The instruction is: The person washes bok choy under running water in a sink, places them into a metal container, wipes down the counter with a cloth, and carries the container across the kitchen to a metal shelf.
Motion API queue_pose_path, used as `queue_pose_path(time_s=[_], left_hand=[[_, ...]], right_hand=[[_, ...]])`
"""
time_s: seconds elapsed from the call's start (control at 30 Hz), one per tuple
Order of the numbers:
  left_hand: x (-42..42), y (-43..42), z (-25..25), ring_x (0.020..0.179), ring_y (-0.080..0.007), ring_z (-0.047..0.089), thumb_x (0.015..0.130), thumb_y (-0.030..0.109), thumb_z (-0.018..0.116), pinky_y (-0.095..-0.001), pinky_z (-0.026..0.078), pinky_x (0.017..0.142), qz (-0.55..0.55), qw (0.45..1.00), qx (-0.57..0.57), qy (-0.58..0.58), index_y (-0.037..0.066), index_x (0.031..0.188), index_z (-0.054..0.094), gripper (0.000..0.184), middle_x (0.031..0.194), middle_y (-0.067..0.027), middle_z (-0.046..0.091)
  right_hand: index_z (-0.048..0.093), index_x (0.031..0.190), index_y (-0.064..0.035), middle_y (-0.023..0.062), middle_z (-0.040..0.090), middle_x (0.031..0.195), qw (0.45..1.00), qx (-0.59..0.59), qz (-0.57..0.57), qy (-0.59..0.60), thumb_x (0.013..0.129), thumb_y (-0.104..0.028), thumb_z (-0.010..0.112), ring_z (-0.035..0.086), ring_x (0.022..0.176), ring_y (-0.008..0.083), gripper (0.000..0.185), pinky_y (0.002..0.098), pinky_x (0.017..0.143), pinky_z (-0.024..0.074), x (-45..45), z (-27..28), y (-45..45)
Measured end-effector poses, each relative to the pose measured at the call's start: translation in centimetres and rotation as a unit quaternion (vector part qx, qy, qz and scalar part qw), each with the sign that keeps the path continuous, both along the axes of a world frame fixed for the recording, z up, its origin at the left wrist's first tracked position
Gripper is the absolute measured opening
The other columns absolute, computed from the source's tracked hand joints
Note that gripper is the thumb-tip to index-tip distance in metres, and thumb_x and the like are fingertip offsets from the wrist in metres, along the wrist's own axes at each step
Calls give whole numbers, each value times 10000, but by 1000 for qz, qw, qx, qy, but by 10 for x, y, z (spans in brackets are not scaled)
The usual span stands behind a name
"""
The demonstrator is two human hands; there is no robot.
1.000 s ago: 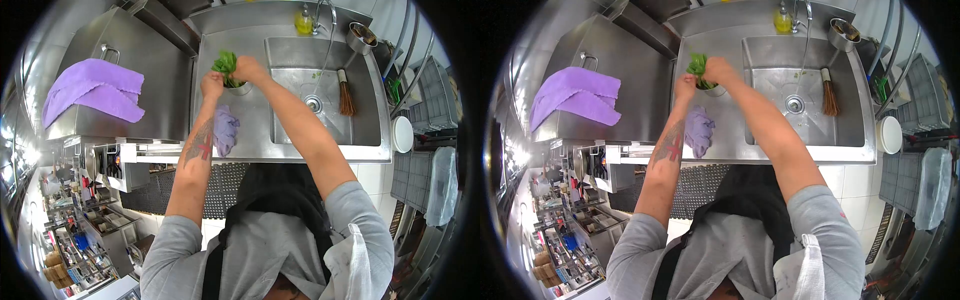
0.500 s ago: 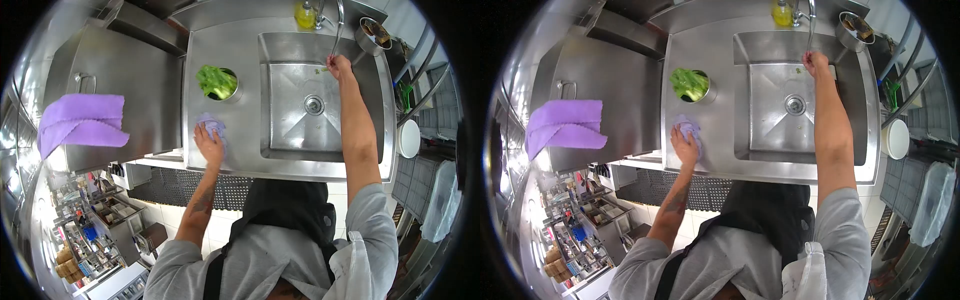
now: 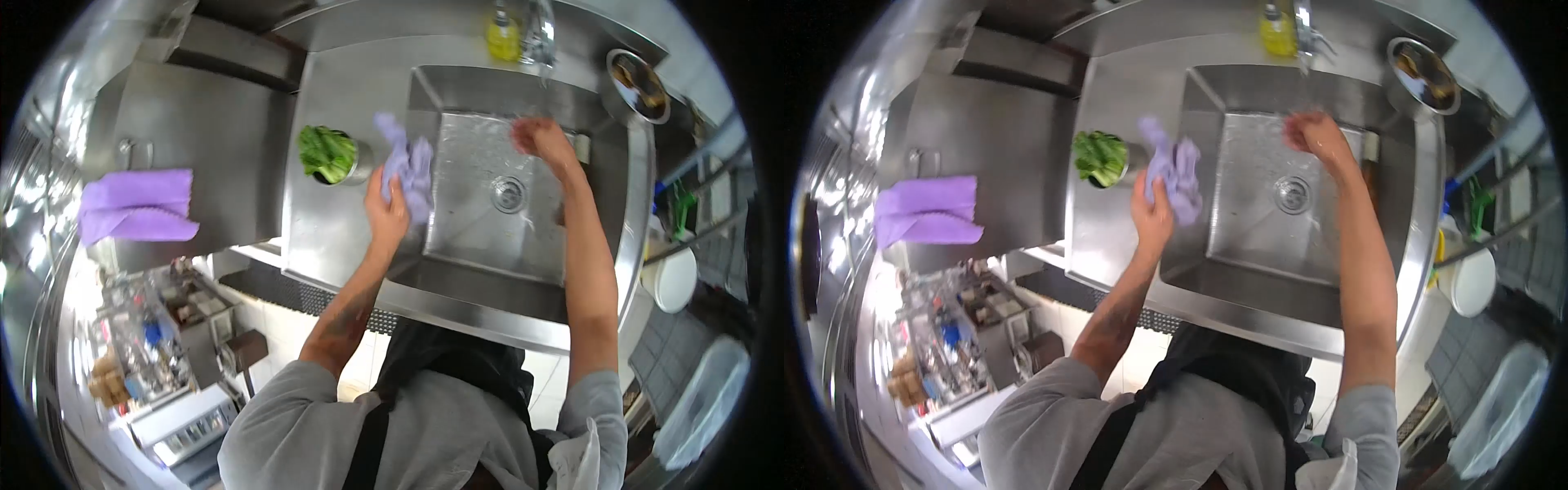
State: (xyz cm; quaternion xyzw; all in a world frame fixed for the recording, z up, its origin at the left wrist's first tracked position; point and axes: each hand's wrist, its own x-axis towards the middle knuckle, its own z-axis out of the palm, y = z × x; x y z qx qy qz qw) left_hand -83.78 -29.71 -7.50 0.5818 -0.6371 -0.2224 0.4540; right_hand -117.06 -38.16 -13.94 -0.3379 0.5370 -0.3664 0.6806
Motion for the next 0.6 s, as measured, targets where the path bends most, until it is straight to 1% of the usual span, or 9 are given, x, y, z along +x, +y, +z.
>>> queue_pose_path(time_s=[0.03, 0.07, 0.1, 0.2, 0.27, 0.3, 0.37, 0.47, 0.6], left_hand=[[15, 21, 10, 849, -274, 622, 981, 145, 509, -368, 485, 782, 39, 998, 21, -36, -57, 1082, 591, 241, 945, -196, 653], [28, 40, 19, 855, -259, 620, 993, 162, 495, -364, 484, 780, 76, 994, 45, -70, -54, 1076, 592, 251, 944, -185, 653], [48, 54, 15, 855, -259, 620, 993, 162, 495, -364, 484, 780, 84, 992, 44, -83, -54, 1076, 592, 251, 944, -185, 653], [112, 83, 7, 907, -280, 623, 1015, 229, 488, -369, 480, 860, 207, 972, 97, 61, -52, 1122, 597, 320, 995, -194, 650], [170, 96, 10, 1208, -369, 525, 987, 385, 537, -454, 394, 1032, 250, 952, 151, -94, -34, 1347, 485, 555, 1296, -273, 539], [182, 99, 10, 1208, -369, 525, 987, 385, 537, -454, 394, 1032, 255, 951, 147, -95, -34, 1347, 485, 555, 1296, -273, 539], [203, 104, 10, 1435, -440, 226, 925, 548, 560, -555, 215, 1143, 286, 794, 252, -474, -1, 1511, 254, 859, 1536, -303, 241], [244, 95, -11, 1471, -462, 55, 884, 611, 566, -609, 98, 1157, 161, 855, 270, -414, -8, 1538, 117, 1006, 1584, -300, 62], [243, 90, -49, 1442, -495, 133, 899, 531, 583, -576, 127, 1164, 146, 906, 131, -375, -94, 1496, 173, 956, 1536, -360, 148]], right_hand=[[616, 1159, -22, 132, 658, 1082, 1000, -4, 14, -17, 958, -209, 559, 634, 987, 217, 280, 383, 815, 533, 18, 2, 8], [631, 1133, -26, 162, 670, 1064, 931, -81, 95, 343, 942, -205, 565, 647, 1003, 274, 271, 425, 833, 533, 36, 8, 23], [646, 1108, -30, 192, 681, 1046, 725, -150, 154, 654, 925, -202, 570, 660, 1018, 332, 262, 468, 851, 532, 51, 12, 29], [653, 1060, 6, 262, 665, 1050, 835, -197, 229, 459, 914, -233, 593, 633, 1024, 422, 286, 502, 875, 513, 104, -14, 23], [650, 1015, 27, 289, 652, 1034, 882, -181, 223, 374, 930, -311, 586, 616, 1029, 439, 355, 491, 905, 496, 154, 12, 18], [654, 1006, 24, 290, 653, 1025, 897, -198, 181, 351, 939, -335, 573, 614, 1032, 442, 374, 497, 913, 489, 179, 26, 16], [658, 995, 21, 292, 657, 1006, 913, -223, 135, 314, 951, -372, 550, 612, 1035, 450, 410, 505, 920, 480, 226, 42, 6], [654, 999, 25, 297, 660, 988, 917, -249, 67, 305, 941, -381, 551, 615, 1022, 456, 423, 506, 912, 483, 282, 52, -11], [629, 1026, 43, 302, 659, 987, 935, -181, 98, 288, 881, -277, 597, 631, 973, 455, 353, 502, 858, 512, 314, 68, -21]])
